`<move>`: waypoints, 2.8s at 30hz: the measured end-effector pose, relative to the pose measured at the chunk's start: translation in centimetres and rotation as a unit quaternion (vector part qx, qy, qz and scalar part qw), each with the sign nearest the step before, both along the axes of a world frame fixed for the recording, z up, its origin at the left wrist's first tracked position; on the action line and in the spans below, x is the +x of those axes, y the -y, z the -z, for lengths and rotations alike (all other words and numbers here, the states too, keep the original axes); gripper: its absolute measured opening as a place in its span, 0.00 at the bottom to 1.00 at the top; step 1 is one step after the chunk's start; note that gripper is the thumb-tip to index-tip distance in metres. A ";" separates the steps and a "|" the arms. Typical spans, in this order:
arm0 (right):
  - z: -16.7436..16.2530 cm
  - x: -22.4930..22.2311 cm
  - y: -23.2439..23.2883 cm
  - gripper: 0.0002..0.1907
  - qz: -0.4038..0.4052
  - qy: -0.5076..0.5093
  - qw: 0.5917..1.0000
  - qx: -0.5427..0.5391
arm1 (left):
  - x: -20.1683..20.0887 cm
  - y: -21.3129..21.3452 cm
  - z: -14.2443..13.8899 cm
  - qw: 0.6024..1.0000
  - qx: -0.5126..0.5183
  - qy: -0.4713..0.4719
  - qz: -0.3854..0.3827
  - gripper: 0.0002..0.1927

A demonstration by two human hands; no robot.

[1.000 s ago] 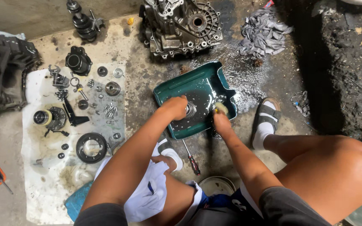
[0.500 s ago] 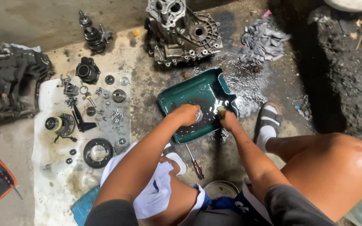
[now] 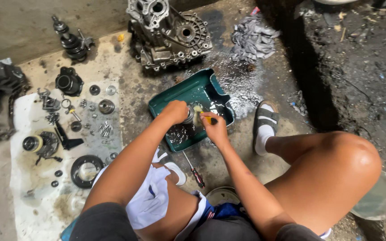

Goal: The person holds a gear shaft and scrubs it with a brush in a green tray filled with liquid. They rotate the shaft to clean different sections, then place it down and continue scrubbing a smaller gear component.

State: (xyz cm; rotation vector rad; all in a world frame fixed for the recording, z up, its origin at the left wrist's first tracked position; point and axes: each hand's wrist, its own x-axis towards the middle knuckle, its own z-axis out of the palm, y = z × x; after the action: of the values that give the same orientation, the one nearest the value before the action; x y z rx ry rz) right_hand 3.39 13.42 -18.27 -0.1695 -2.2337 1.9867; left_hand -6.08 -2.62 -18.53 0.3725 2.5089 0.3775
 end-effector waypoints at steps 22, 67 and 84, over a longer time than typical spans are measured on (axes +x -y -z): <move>2.3 -0.3 -1.1 0.12 0.062 0.112 0.930 -0.345 | -1.8 2.4 1.0 0.998 -0.001 0.062 -0.010 0.16; 3.6 1.1 -2.6 0.13 0.043 0.123 0.952 -0.276 | -1.1 0.6 1.1 0.999 0.013 -0.020 0.041 0.19; 3.9 -2.0 -3.9 0.09 0.073 0.082 0.979 -0.174 | -2.2 1.1 0.5 0.999 -0.021 -0.048 0.004 0.18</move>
State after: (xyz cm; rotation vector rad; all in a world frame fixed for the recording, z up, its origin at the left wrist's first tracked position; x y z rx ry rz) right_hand 1.42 17.32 -22.16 -0.5379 -1.8726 2.3358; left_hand -8.26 -3.68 -19.04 0.3928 2.6042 0.3096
